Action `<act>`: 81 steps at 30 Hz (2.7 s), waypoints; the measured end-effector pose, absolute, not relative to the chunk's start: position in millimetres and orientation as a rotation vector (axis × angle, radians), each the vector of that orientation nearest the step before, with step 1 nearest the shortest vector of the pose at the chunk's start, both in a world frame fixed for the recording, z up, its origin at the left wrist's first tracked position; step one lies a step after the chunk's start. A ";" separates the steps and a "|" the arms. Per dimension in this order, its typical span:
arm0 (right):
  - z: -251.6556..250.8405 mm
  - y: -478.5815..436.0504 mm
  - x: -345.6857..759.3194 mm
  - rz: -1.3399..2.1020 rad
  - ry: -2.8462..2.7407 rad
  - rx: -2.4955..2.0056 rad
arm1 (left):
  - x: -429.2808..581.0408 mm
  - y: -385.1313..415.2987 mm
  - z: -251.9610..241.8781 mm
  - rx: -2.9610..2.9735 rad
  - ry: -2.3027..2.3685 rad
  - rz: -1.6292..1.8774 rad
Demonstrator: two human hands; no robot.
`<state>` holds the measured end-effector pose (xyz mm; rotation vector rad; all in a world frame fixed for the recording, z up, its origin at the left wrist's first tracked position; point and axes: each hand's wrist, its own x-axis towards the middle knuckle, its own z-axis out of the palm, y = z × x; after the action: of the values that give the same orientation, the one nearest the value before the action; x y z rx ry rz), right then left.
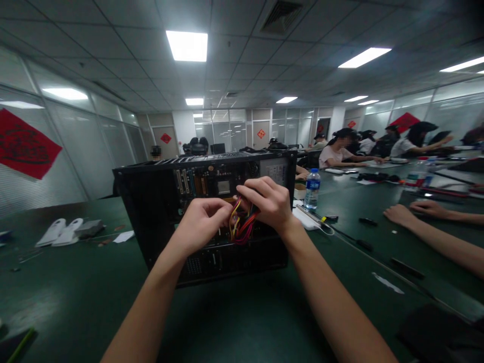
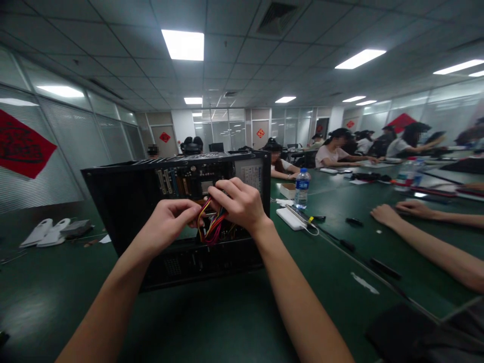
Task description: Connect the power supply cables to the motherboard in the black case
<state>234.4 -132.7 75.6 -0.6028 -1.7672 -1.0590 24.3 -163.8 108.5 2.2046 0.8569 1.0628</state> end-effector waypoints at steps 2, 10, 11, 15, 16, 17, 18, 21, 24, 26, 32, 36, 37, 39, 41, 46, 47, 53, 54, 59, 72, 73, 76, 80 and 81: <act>76.9 -133.8 234.5 -1.086 -1.781 -0.612 | 18.5 -161.7 110.1 2.224 0.825 0.990; 77.0 -134.9 222.8 -1.153 -1.822 -0.526 | 6.7 -163.7 114.8 2.181 0.717 0.673; 76.9 -134.8 221.9 -1.157 -1.822 -0.524 | 6.3 -162.4 114.3 2.192 0.712 0.670; 77.2 -134.7 221.1 -1.173 -1.831 -0.568 | 5.6 -152.4 110.7 2.287 0.705 0.760; 77.5 -134.7 221.2 -1.180 -1.836 -0.584 | 5.7 -150.1 110.1 2.314 0.699 0.784; 77.7 -134.6 221.2 -1.187 -1.842 -0.598 | 5.8 -148.4 109.9 2.336 0.692 0.798; 78.0 -134.4 221.2 -1.193 -1.847 -0.607 | 5.8 -147.5 110.0 2.352 0.688 0.801; 78.8 -133.3 220.6 -1.217 -1.840 -0.587 | 5.5 -148.9 111.1 2.369 0.771 0.783; 79.3 -132.4 218.6 -1.249 -1.824 -0.543 | 5.0 -153.6 111.4 2.440 0.958 0.843; 79.1 -132.4 216.9 -1.276 -1.829 -0.542 | 5.0 -156.5 111.2 2.544 1.083 0.912; 78.6 -134.1 215.8 -1.293 -1.847 -0.644 | 4.7 -159.8 114.1 2.778 1.232 1.066; 82.4 -139.8 218.0 -1.285 -1.793 -0.577 | 3.6 -161.2 116.9 2.561 1.058 1.031; 83.4 -141.9 218.5 -1.282 -1.778 -0.556 | 3.3 -161.7 117.2 2.482 0.991 1.000; 84.8 -146.2 219.5 -1.276 -1.750 -0.523 | 2.7 -163.0 117.9 2.351 0.871 0.965; 85.3 -149.8 220.7 -1.267 -1.733 -0.509 | 1.9 -164.8 119.1 2.281 0.811 0.960; 85.5 -153.6 222.6 -1.249 -1.757 -0.533 | -1.3 -169.9 122.8 2.257 0.786 0.901; 86.0 -153.9 222.2 -1.255 -1.758 -0.533 | -1.8 -170.8 122.8 2.260 0.783 0.880; 89.8 -157.7 219.5 -1.296 -1.726 -0.454 | 0.6 -178.6 118.2 2.468 0.881 0.888; 90.1 -158.1 220.0 -1.298 -1.722 -0.460 | 1.9 -180.2 117.7 2.525 0.926 0.941; 90.1 -156.6 224.9 -1.300 -1.730 -0.559 | 8.4 -184.8 117.7 2.757 1.042 1.177; 91.2 -152.6 223.4 -1.237 -1.745 -0.594 | 14.0 -189.5 117.1 2.472 0.909 1.098; 91.0 -152.7 222.2 -1.223 -1.765 -0.606 | 12.9 -188.9 117.7 2.447 0.925 1.105; 91.9 -154.4 218.6 -1.199 -1.816 -0.635 | 10.8 -185.8 118.8 2.468 1.045 1.213; 95.3 -158.8 216.6 -1.228 -1.841 -0.636 | 8.8 -181.3 119.5 2.464 1.101 1.294; 95.9 -159.6 216.5 -1.231 -1.843 -0.634 | 8.0 -180.4 119.7 2.438 1.067 1.259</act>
<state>216.5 -159.6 95.9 -0.6343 -1.8432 -1.2309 8.0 -180.4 119.7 2.4384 1.0666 1.2594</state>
